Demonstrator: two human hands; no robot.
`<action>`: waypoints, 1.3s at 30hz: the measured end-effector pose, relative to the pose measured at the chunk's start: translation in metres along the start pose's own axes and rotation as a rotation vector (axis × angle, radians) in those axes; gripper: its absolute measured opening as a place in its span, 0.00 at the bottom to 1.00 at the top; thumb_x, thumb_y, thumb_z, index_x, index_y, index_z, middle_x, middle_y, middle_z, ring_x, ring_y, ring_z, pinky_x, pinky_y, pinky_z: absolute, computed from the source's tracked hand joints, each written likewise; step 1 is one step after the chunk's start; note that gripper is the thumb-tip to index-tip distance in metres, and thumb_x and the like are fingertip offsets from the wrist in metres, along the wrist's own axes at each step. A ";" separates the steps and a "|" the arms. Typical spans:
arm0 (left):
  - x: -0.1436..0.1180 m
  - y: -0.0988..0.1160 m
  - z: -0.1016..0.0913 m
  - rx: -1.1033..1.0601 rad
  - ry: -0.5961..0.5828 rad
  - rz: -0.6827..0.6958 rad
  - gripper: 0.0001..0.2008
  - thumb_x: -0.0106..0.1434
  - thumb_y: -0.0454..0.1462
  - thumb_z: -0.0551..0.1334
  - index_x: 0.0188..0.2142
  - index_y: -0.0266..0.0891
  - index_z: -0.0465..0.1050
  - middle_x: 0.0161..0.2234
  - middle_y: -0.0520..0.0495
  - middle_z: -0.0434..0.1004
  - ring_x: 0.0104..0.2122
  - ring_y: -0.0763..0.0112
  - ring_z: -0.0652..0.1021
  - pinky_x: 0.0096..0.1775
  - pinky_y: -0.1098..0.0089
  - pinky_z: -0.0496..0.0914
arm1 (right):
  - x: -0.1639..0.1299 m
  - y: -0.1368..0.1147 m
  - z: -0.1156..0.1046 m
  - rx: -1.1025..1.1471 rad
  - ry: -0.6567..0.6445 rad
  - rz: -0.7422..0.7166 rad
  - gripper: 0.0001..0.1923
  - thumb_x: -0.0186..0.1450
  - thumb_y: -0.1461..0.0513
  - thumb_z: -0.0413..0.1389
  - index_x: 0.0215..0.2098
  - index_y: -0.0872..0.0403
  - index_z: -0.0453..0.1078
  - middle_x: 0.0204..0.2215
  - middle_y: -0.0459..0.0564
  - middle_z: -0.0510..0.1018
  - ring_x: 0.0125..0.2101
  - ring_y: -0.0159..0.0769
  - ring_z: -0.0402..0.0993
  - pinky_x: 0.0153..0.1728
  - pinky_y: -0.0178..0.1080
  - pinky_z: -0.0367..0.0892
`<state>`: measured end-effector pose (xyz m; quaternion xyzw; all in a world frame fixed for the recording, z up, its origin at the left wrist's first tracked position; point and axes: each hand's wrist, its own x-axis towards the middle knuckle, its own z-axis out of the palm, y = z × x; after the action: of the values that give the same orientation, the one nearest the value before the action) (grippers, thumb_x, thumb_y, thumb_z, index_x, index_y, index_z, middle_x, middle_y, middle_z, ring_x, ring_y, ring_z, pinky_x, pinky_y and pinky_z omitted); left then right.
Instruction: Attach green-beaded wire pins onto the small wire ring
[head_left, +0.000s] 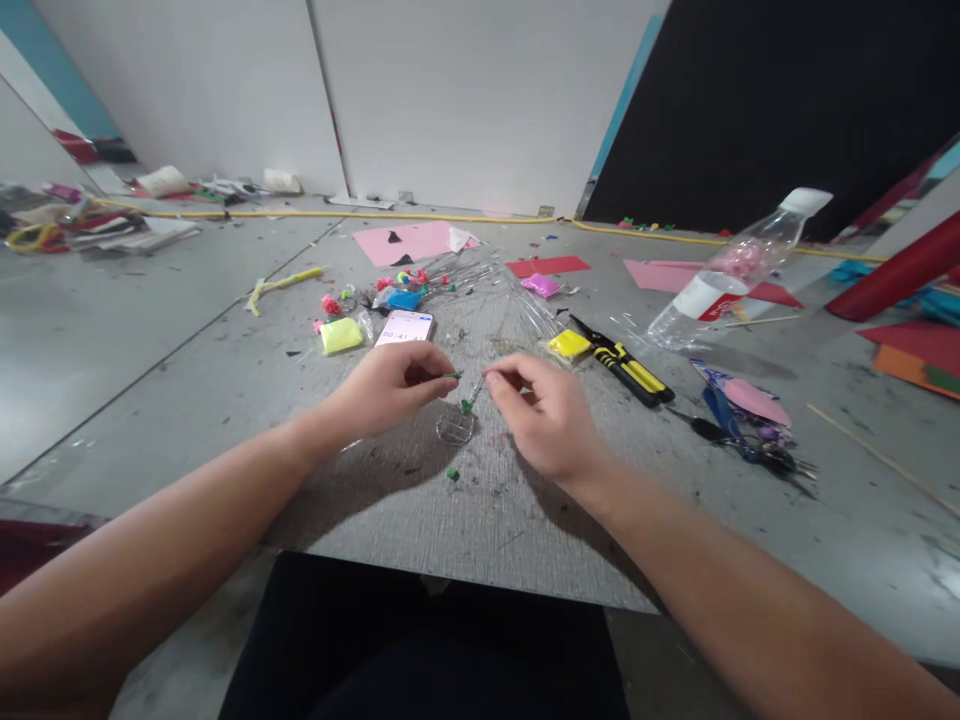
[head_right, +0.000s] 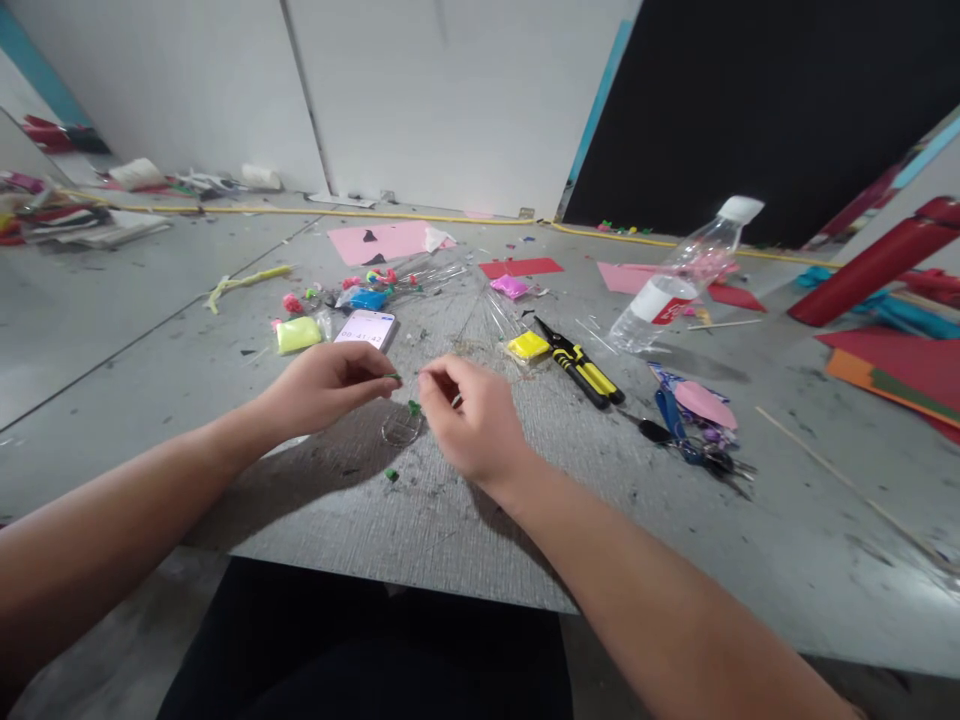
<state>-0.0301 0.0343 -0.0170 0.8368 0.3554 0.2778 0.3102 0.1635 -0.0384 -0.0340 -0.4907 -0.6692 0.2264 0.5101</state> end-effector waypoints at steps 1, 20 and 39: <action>-0.002 0.003 0.000 -0.073 -0.008 -0.011 0.07 0.62 0.40 0.65 0.33 0.37 0.75 0.28 0.48 0.79 0.27 0.73 0.76 0.29 0.71 0.69 | 0.000 0.001 0.001 -0.026 -0.023 -0.033 0.08 0.67 0.60 0.54 0.36 0.56 0.73 0.30 0.49 0.77 0.29 0.33 0.72 0.26 0.35 0.65; -0.007 0.009 -0.001 -0.081 -0.111 0.042 0.09 0.61 0.40 0.66 0.37 0.37 0.79 0.31 0.45 0.83 0.30 0.70 0.80 0.33 0.69 0.74 | -0.001 0.004 0.002 -0.153 -0.135 -0.215 0.06 0.67 0.64 0.55 0.34 0.55 0.74 0.28 0.48 0.77 0.29 0.33 0.72 0.30 0.37 0.65; 0.000 -0.002 -0.007 0.356 -0.156 0.072 0.13 0.65 0.40 0.61 0.36 0.35 0.81 0.32 0.43 0.78 0.30 0.69 0.74 0.34 0.68 0.67 | 0.006 0.013 -0.002 -0.070 0.046 -0.041 0.16 0.71 0.56 0.47 0.27 0.52 0.63 0.20 0.43 0.67 0.22 0.31 0.64 0.26 0.37 0.58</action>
<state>-0.0356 0.0377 -0.0133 0.9096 0.3436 0.1561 0.1738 0.1713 -0.0282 -0.0410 -0.4996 -0.6747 0.1809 0.5123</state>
